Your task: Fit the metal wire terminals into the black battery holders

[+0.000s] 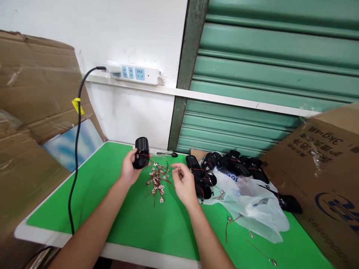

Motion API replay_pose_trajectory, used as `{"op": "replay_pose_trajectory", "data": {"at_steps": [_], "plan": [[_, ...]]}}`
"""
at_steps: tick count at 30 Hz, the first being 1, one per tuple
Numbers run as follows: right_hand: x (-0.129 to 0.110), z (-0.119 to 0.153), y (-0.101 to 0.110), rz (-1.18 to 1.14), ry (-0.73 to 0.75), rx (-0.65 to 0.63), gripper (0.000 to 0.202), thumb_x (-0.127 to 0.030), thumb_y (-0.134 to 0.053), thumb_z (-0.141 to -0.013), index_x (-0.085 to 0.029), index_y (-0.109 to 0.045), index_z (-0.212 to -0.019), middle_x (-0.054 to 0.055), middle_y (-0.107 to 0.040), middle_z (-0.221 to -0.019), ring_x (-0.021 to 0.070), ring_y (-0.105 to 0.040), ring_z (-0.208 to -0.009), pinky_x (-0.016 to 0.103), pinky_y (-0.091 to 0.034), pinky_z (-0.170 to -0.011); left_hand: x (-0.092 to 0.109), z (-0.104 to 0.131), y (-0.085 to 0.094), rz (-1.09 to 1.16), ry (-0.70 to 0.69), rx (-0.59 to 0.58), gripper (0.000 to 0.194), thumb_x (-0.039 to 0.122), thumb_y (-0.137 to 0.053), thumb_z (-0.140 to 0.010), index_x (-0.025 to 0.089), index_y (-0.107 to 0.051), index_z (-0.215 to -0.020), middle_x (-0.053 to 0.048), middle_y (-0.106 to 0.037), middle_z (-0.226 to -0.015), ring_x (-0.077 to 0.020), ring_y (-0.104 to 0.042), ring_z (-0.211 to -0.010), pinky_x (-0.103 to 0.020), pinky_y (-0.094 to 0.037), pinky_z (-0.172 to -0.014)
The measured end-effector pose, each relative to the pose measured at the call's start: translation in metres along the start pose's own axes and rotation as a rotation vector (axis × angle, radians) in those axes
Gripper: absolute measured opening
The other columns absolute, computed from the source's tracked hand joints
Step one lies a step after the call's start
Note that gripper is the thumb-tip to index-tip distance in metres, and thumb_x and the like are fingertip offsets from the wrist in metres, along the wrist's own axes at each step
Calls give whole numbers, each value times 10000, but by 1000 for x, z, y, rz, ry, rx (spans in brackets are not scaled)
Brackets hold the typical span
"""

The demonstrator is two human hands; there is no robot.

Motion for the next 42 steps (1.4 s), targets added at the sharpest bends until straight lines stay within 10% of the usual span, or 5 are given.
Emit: {"op": "replay_pose_trajectory", "data": {"at_steps": [6,15,42], "plan": [[-11,12,-27,300,148,-208,355,-31,-437,-837,-206,-671,-1040,68,-660,-1036,211,-627,-966,328,-479,-870,1,0,0,85,50,34,298,293,-451,-901,107,-674,-968,-75,-719,-745,-185,-691,-592,-274,-557,-473],[-6,22,-50,656,144,-257,98,-271,-680,-885,-218,-649,-808,64,-645,-895,254,-560,-920,347,-420,-788,-12,1,-11,85,112,-39,312,306,-432,-945,109,-672,-926,-87,-713,-705,-202,-688,-588,-280,-544,-443],[-12,29,-54,575,138,-472,149,-71,-630,-806,-218,-637,-832,22,-634,-883,218,-555,-903,318,-392,-784,-21,4,-16,-24,157,-108,414,339,-370,-975,78,-690,-1013,-110,-723,-696,-219,-678,-580,-297,-546,-486]]}}
Point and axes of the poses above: each hand's wrist, its own z-axis away from the middle knuckle, its own y-axis out of the back of the hand, x = y × z, the point moved 8 cm from there along -z, towards the middle knuckle
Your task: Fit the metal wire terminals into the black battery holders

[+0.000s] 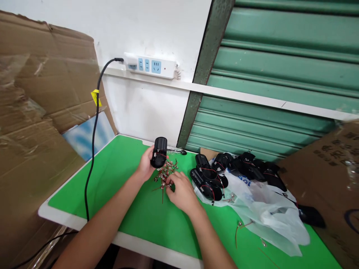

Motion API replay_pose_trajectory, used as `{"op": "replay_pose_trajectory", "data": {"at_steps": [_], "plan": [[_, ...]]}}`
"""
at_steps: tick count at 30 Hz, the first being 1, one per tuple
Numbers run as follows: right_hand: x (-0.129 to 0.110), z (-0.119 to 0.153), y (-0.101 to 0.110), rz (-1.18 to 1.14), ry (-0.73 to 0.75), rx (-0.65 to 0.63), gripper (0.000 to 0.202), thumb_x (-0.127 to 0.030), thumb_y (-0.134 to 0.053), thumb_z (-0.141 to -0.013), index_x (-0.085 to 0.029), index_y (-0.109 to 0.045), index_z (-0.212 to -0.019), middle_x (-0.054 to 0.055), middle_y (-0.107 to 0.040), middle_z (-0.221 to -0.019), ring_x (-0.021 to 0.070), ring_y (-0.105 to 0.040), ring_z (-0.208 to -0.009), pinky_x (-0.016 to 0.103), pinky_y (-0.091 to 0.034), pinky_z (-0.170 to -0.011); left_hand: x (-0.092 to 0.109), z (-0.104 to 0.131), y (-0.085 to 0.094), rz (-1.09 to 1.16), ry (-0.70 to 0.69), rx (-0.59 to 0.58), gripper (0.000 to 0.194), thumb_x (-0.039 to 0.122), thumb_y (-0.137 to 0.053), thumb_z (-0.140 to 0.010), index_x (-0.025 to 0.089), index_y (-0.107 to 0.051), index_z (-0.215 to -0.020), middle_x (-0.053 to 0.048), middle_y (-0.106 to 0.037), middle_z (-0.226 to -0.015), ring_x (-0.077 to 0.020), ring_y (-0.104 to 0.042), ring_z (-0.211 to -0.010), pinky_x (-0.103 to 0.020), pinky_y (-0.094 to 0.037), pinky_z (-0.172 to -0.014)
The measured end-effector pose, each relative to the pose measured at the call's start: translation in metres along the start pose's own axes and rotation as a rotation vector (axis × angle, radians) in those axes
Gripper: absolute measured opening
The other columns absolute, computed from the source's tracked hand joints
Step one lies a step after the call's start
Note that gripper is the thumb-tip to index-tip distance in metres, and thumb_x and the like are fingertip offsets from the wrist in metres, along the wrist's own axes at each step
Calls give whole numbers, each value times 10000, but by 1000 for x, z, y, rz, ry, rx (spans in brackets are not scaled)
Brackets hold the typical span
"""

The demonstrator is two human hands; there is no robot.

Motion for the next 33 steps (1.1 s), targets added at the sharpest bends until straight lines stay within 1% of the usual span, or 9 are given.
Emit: {"op": "replay_pose_trajectory", "data": {"at_steps": [4,8,11,13,17,22,27,29,33], "plan": [[1,0,2,-10,12,26,147,-73,-614,-806,-216,-638,-824,34,-637,-883,224,-562,-906,321,-408,-789,-5,-1,0,-53,0,-47,291,266,-492,-884,102,-684,-1028,-77,-745,-742,-199,-703,-631,-273,-565,-581],[14,-3,15,-109,-28,138,142,-76,-582,-784,-213,-617,-802,24,-624,-807,206,-574,-830,303,-425,-748,-10,1,-4,-112,-16,-121,318,200,-597,-759,120,-680,-1055,-51,-762,-809,-199,-714,-678,-275,-567,-614],[30,-5,29,-283,-95,267,142,-100,-530,-776,-218,-604,-803,-9,-593,-730,170,-558,-695,275,-420,-665,-15,3,-9,-136,34,-163,289,229,-638,-772,126,-666,-1041,-79,-764,-821,-218,-711,-657,-306,-571,-588],[36,-5,34,-398,-127,318,130,-142,-515,-783,-225,-604,-828,-27,-576,-688,155,-537,-622,261,-404,-605,-18,5,-10,-108,94,-167,250,233,-624,-798,121,-661,-1018,-109,-759,-807,-245,-722,-677,-326,-576,-567],[34,-4,37,-478,-119,344,136,-174,-506,-786,-223,-613,-855,-34,-566,-659,151,-530,-578,251,-400,-563,-8,6,-6,72,121,-86,249,224,-537,-847,91,-683,-1000,-130,-750,-809,-245,-731,-699,-302,-566,-508],[30,-3,34,-345,-87,325,189,-139,-481,-821,-213,-635,-902,-2,-621,-747,159,-559,-616,265,-418,-610,8,10,-1,246,75,-13,324,276,-446,-920,88,-693,-1011,-107,-739,-822,-199,-716,-661,-261,-544,-460],[24,-4,23,-138,-89,239,304,-28,-467,-792,-211,-643,-960,56,-693,-971,211,-655,-903,296,-466,-794,8,11,-4,242,96,-22,384,312,-409,-946,60,-697,-978,-128,-716,-764,-191,-689,-615,-259,-543,-456],[22,-3,20,-25,-125,204,278,-31,-502,-801,-215,-645,-952,65,-682,-999,230,-647,-966,302,-460,-814,6,11,-6,244,107,-37,391,308,-392,-954,61,-695,-981,-127,-714,-765,-193,-689,-611,-262,-541,-449],[22,-2,16,153,-208,132,95,-149,-588,-883,-220,-645,-910,70,-650,-1008,225,-634,-953,289,-443,-751,6,11,-5,264,112,-33,345,292,-428,-936,77,-688,-1004,-119,-721,-794,-208,-707,-638,-269,-545,-450]]}}
Point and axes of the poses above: each hand's wrist, its own z-axis away from the middle knuckle, its own y-axis out of the back of the hand, x = y × z, the point moved 8 cm from there along -z, towards the middle knuckle
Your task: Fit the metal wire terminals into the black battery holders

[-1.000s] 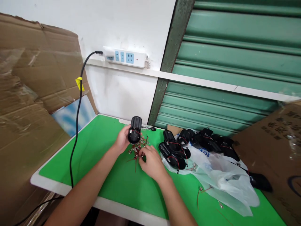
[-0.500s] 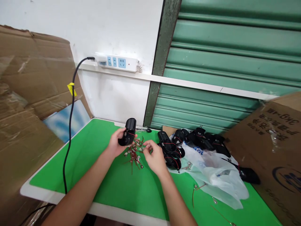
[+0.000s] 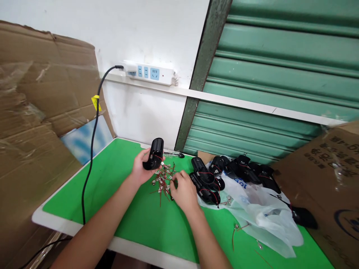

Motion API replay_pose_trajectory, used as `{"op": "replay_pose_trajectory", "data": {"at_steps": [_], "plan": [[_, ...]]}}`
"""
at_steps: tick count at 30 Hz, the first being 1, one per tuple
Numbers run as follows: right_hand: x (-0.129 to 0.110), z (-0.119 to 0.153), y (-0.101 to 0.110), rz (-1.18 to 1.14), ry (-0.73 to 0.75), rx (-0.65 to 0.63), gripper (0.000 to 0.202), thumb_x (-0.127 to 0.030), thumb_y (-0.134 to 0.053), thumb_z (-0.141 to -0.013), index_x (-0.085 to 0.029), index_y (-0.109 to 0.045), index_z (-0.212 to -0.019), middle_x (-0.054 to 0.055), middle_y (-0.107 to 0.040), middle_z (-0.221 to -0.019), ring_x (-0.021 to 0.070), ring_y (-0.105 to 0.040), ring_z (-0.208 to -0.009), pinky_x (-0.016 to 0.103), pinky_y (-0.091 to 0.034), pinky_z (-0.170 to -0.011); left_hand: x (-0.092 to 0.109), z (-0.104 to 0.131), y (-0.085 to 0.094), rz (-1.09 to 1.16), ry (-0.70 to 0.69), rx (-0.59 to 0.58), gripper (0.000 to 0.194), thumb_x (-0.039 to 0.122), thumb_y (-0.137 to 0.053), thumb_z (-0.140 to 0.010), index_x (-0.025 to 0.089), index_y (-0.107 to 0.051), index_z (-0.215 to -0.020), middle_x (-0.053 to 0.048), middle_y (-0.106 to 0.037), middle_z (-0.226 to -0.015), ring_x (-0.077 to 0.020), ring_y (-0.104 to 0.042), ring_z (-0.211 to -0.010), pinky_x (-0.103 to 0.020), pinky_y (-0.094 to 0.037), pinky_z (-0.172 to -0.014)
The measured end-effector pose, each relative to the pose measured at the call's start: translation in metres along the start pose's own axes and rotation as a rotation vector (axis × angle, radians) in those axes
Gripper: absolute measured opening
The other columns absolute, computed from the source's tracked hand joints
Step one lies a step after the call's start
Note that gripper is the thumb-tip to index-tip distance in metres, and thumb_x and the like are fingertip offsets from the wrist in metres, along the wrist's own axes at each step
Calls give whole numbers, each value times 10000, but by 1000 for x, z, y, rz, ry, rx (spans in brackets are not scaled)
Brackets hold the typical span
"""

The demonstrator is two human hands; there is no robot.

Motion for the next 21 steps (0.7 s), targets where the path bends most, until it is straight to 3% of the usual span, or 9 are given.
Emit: {"op": "replay_pose_trajectory", "data": {"at_steps": [7,15,21], "plan": [[-3,-1,-9,154,6,-118,162,-179,-486,-976,-183,-649,-975,89,-652,-1056,230,-627,-1029,300,-450,-802,-2,1,1,6,16,-6,358,285,-425,-939,57,-695,-998,-126,-735,-798,-217,-716,-628,-281,-555,-442],[-8,4,-9,226,74,-121,182,-134,-449,-978,-148,-626,-1018,132,-651,-1076,268,-610,-1037,338,-451,-835,-5,0,-1,-75,5,8,355,271,-402,-948,76,-699,-949,-123,-733,-736,-219,-713,-600,-283,-558,-450],[-9,4,-3,44,88,-99,151,-85,-455,-958,-166,-580,-982,99,-681,-959,223,-628,-888,304,-412,-753,-3,1,-1,-127,-27,38,303,248,-444,-919,80,-692,-967,-119,-739,-740,-213,-718,-613,-271,-564,-469]]}}
Point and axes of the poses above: each hand's wrist, its own z-axis away from the middle knuckle, its own y-axis out of the back of the hand, x = y × z, the point moved 8 cm from there along -z, towards the middle knuckle
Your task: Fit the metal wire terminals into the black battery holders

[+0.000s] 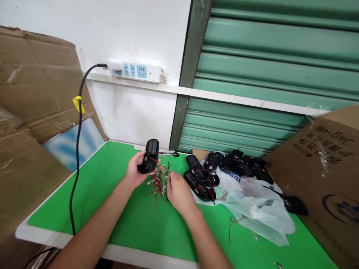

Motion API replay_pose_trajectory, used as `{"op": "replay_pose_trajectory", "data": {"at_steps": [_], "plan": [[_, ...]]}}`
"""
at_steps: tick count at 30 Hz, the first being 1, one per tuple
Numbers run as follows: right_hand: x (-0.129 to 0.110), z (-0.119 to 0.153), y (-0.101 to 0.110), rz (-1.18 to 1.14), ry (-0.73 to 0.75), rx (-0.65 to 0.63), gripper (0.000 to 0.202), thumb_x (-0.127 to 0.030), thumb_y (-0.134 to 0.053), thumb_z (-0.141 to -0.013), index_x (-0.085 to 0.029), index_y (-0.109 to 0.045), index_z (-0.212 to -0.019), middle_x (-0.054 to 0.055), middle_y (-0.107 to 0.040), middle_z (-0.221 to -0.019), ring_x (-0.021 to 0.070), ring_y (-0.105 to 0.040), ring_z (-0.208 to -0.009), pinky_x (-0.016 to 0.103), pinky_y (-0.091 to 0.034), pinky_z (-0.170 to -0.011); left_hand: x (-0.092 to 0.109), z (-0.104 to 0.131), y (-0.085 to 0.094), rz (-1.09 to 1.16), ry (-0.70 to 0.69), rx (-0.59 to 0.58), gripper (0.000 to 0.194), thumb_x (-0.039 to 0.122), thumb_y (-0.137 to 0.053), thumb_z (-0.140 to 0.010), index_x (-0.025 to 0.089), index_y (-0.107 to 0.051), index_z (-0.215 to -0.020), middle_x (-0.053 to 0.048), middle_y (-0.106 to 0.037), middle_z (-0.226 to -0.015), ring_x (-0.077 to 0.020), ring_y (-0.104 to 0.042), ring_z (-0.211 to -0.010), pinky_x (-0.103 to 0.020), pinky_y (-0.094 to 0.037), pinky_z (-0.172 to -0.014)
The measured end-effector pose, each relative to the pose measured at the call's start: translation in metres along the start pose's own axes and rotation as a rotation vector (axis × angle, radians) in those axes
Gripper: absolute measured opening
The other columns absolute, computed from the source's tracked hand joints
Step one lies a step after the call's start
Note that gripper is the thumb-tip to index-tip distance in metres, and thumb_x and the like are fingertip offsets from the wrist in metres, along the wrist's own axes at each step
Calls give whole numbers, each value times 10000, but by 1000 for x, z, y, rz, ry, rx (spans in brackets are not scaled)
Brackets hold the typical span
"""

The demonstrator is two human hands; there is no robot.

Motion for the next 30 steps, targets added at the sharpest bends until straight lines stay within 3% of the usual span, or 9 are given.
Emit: {"op": "replay_pose_trajectory", "data": {"at_steps": [5,8,13,18,23,30], "plan": [[-1,2,7,-196,21,53,223,-56,-492,-901,-196,-568,-1057,55,-695,-945,190,-644,-807,271,-350,-655,-6,-4,5,-121,18,14,215,188,-518,-882,71,-684,-953,-134,-748,-746,-208,-705,-601,-282,-578,-494],[3,1,15,-321,25,137,233,-93,-494,-892,-215,-595,-1063,11,-671,-818,171,-613,-706,263,-340,-620,-12,-5,4,-165,53,-19,203,184,-541,-868,69,-689,-947,-138,-743,-730,-213,-705,-614,-287,-583,-513],[19,-1,32,-731,8,325,192,-214,-506,-873,-215,-590,-1046,-44,-573,-686,136,-533,-583,239,-379,-578,-17,-3,0,-240,112,-129,292,226,-520,-876,50,-707,-1014,-146,-746,-757,-223,-693,-602,-300,-560,-466],[41,-3,36,-1068,-113,451,223,-320,-557,-823,-215,-555,-1020,-56,-538,-677,123,-476,-544,235,-367,-513,-29,-1,0,-325,238,-297,418,281,-556,-851,10,-713,-1128,-177,-762,-799,-223,-690,-614,-293,-556,-491],[51,-3,37,-1131,-166,521,254,-346,-591,-795,-217,-551,-1010,-54,-552,-692,112,-461,-533,236,-366,-495,-34,1,1,-352,271,-372,437,317,-597,-846,16,-721,-1138,-167,-770,-785,-213,-675,-578,-290,-545,-510],[50,-3,39,-1120,-159,545,236,-365,-622,-815,-215,-561,-988,-57,-544,-680,96,-466,-518,220,-380,-478,-35,6,-10,-319,246,-440,396,317,-603,-877,89,-735,-1173,-192,-778,-1033,-256,-738,-732,-303,-582,-528]]}}
Point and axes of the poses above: each hand's wrist, its own z-axis away from the middle knuckle, its own y-axis out of the back of the hand, x = y × z, the point moved 8 cm from there along -z, towards the middle knuckle
